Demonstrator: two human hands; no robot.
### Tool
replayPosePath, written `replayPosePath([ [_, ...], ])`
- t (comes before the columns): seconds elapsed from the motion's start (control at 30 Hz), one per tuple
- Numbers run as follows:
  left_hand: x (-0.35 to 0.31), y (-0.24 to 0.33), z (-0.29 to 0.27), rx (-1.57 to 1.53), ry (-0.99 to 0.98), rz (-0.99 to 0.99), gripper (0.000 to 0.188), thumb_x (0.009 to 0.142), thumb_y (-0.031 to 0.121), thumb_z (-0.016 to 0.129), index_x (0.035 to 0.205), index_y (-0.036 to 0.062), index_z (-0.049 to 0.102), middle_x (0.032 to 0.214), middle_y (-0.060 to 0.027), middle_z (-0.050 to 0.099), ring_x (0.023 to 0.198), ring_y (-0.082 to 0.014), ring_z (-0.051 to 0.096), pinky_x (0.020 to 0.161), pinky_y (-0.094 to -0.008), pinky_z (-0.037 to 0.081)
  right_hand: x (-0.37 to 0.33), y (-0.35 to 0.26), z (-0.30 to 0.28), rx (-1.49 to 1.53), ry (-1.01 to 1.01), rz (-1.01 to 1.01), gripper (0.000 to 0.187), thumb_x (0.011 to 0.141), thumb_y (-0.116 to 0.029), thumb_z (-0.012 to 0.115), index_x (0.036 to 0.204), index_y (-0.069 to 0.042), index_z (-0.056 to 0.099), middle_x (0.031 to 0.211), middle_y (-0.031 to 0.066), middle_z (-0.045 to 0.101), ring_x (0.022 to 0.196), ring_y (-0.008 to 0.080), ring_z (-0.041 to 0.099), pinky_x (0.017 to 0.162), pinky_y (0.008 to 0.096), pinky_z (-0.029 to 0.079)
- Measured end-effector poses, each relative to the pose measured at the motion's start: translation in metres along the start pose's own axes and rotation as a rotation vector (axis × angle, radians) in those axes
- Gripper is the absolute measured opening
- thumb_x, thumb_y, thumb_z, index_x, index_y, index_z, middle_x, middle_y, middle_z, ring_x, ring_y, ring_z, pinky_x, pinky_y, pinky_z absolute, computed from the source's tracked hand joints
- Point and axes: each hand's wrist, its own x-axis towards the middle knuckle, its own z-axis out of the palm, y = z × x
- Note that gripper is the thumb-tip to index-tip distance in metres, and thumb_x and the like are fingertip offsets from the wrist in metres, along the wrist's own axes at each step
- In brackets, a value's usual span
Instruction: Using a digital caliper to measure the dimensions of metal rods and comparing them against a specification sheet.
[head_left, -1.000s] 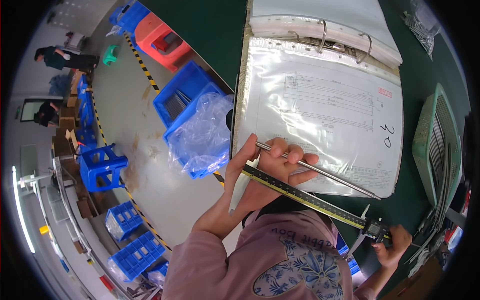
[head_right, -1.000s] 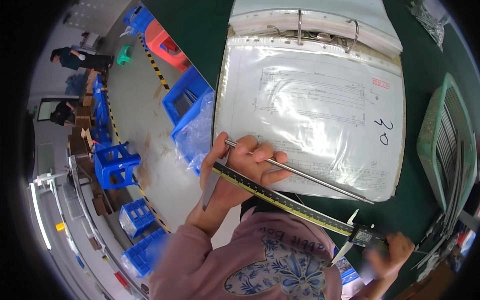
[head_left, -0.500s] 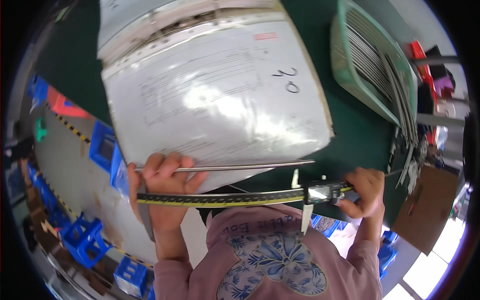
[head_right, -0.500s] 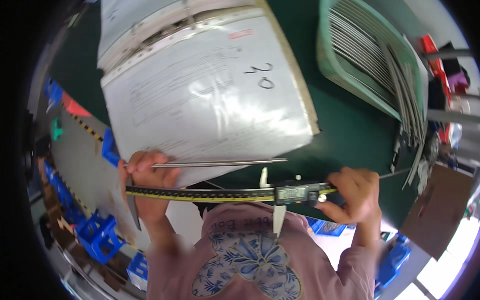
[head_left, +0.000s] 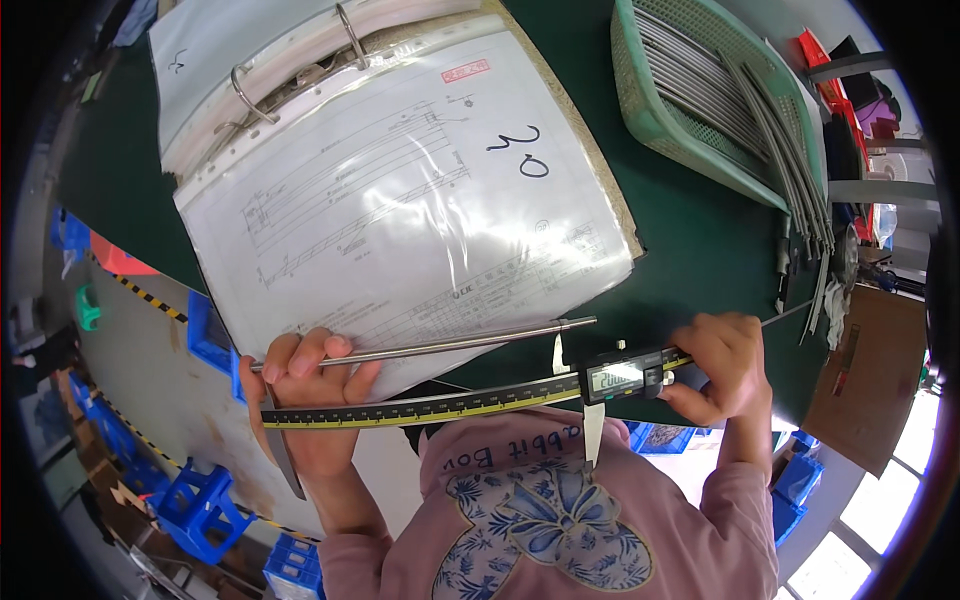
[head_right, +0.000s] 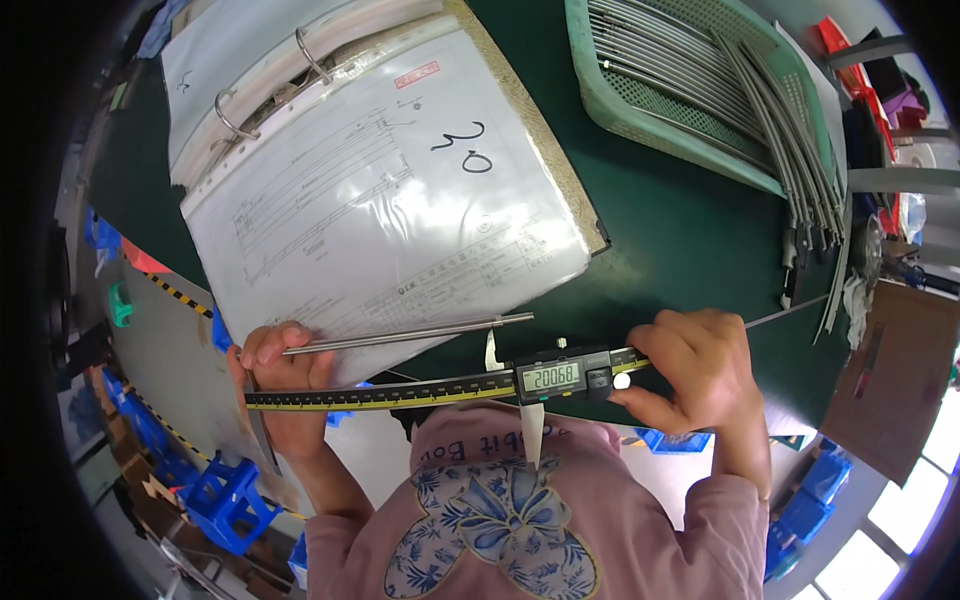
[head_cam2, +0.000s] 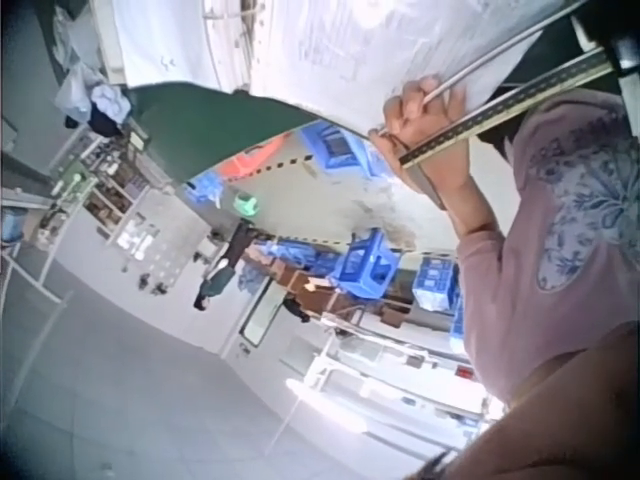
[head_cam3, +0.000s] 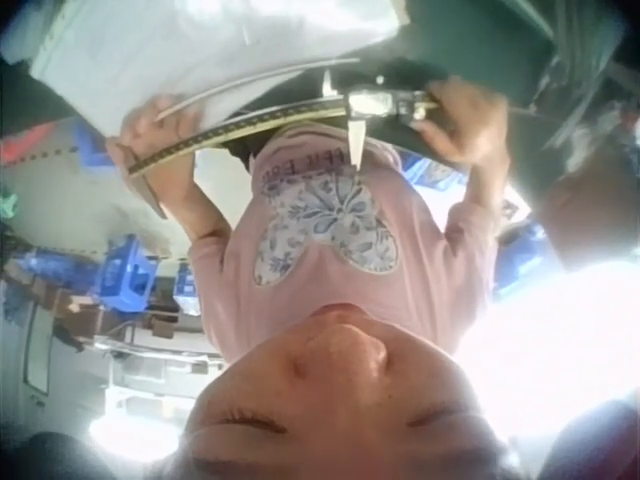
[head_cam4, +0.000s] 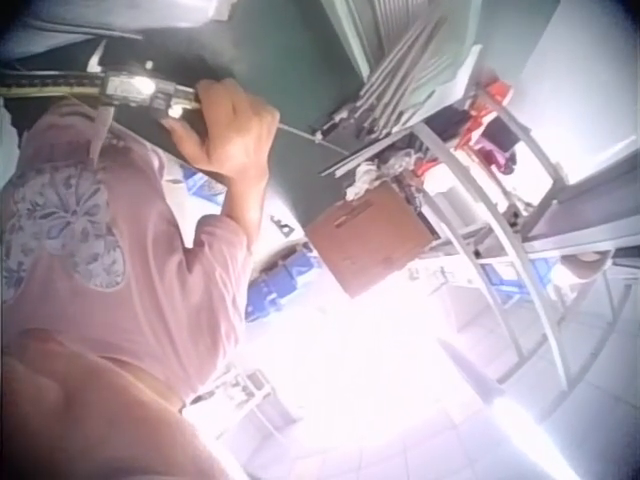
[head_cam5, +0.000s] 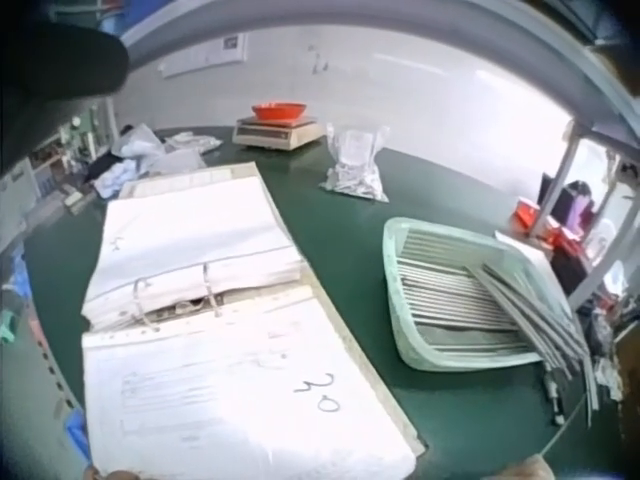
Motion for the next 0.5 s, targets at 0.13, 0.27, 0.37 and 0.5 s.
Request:
replayPosePath([
  [0.13, -0.0019, 0.0012, 0.0002, 0.008, 0.01, 0.009, 0.029, 0.096, 0.034, 0.035, 0.086, 0.0079, 0.044, 0.097, -0.0126, 0.041, 0.119, -0.0383, 0.034, 0.105, -0.0619, 0.022, -0.0002, -0.0001, 0.0023, 0.021, 0.0, 0.0, 0.04, 0.064, -0.037, 0.07, 0.078, -0.002, 0.059, 0.059, 0.007, 0.049, 0.044, 0.0252, 0.048, 0.041, 0.0347, 0.035],
  [0.27, -0.0025, 0.0008, -0.0014, 0.001, 0.0, 0.0, 0.029, 0.096, 0.033, 0.034, 0.086, 0.008, 0.043, 0.096, -0.0124, 0.041, 0.119, -0.0385, 0.035, 0.105, -0.0625, 0.021, -0.0012, -0.0031, 0.0003, 0.035, -0.009, 0.013, 0.037, 0.063, -0.034, 0.069, 0.079, -0.002, 0.059, 0.059, 0.0071, 0.048, 0.045, 0.0254, 0.049, 0.041, 0.0352, 0.035],
  [0.37, -0.0028, 0.0035, -0.0026, 0.018, 0.025, -0.006, 0.028, 0.096, 0.033, 0.034, 0.086, 0.0081, 0.042, 0.096, -0.0119, 0.041, 0.119, -0.0384, 0.034, 0.104, -0.0637, 0.021, 0.0015, -0.0013, 0.0007, 0.056, -0.032, 0.003, 0.036, 0.063, -0.032, 0.069, 0.079, -0.002, 0.058, 0.058, 0.0068, 0.046, 0.045, 0.025, 0.048, 0.04, 0.0353, 0.035],
  [0.5, -0.0022, 0.0036, 0.0015, 0.025, 0.008, 0.003, 0.027, 0.097, 0.032, 0.034, 0.086, 0.0084, 0.042, 0.095, -0.0117, 0.04, 0.119, -0.038, 0.034, 0.104, -0.0649, 0.021, 0.0013, -0.0012, 0.0006, 0.068, -0.006, 0.007, 0.036, 0.063, -0.031, 0.07, 0.08, -0.002, 0.058, 0.058, 0.0066, 0.045, 0.044, 0.0248, 0.048, 0.04, 0.0352, 0.035],
])
